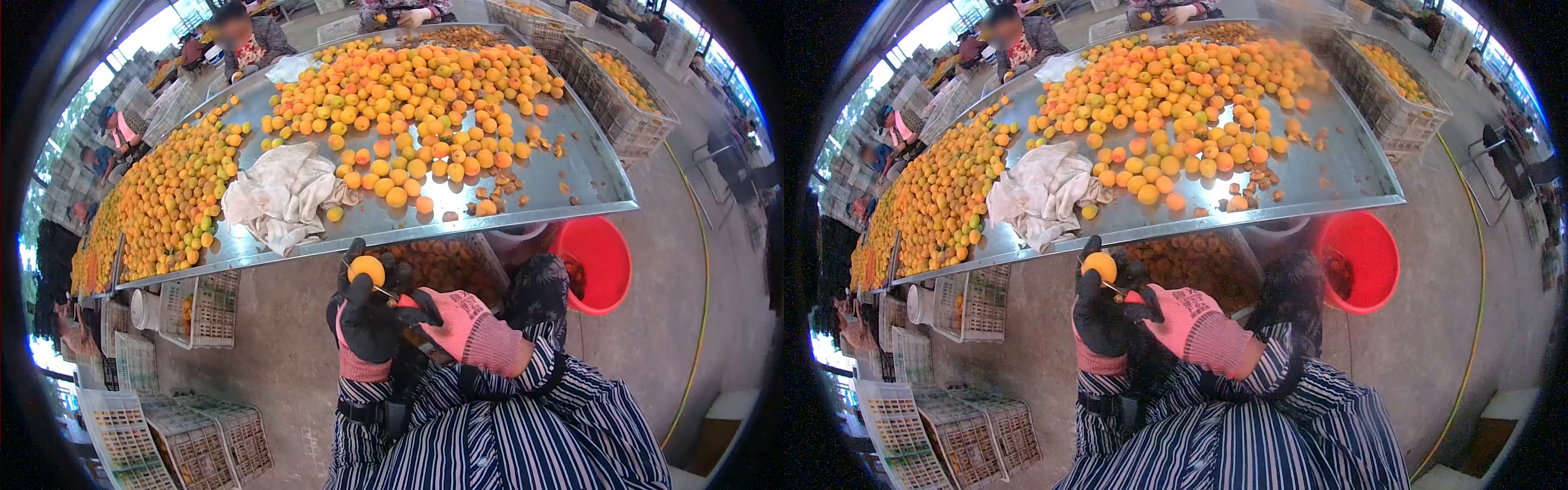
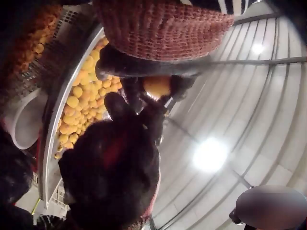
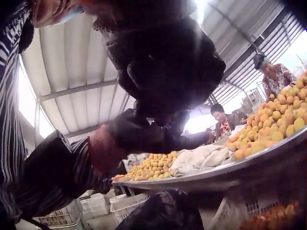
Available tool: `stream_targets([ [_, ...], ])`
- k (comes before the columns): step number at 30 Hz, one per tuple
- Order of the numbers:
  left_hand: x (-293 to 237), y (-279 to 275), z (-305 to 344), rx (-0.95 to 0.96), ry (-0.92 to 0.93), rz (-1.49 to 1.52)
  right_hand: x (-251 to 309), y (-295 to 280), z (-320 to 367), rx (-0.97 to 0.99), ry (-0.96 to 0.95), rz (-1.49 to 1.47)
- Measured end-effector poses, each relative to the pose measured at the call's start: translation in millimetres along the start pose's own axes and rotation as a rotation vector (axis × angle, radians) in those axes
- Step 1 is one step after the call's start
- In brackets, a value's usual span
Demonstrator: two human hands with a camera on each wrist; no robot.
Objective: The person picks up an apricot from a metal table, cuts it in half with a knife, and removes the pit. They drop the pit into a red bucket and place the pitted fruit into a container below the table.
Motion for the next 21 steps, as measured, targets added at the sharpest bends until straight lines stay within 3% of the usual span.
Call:
stream_targets([
  [2,2,-9,-7,0.012,-0.014,0.138,5,0,2,-0.021,-0.012,-0.031],
  [4,-1,-9,-13,0.016,-0.011,0.331,4,16,2,0.208,0.098,-0.064],
  [7,9,-15,-13,-0.009,-0.077,0.326,2,23,4,0.297,0.136,-0.005],
  [11,7,-12,-16,-0.022,-0.076,0.269,-1,17,4,0.211,0.104,0.051],
  [13,-2,-5,-18,0.058,-0.061,0.239,2,9,4,0.139,0.043,0.097],
  [21,-9,8,-15,0.068,-0.03,0.077,10,8,-1,0.227,0.083,0.099],
])
Point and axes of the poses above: each hand's wrist, its own z-axis away from the middle knuckle, its own y-axis out of the palm, x = y × z, the point moved 10 cm from there along -z, towards the middle knuckle, and after that the axes turned 7 degrees about x, right-handed, at the moved point
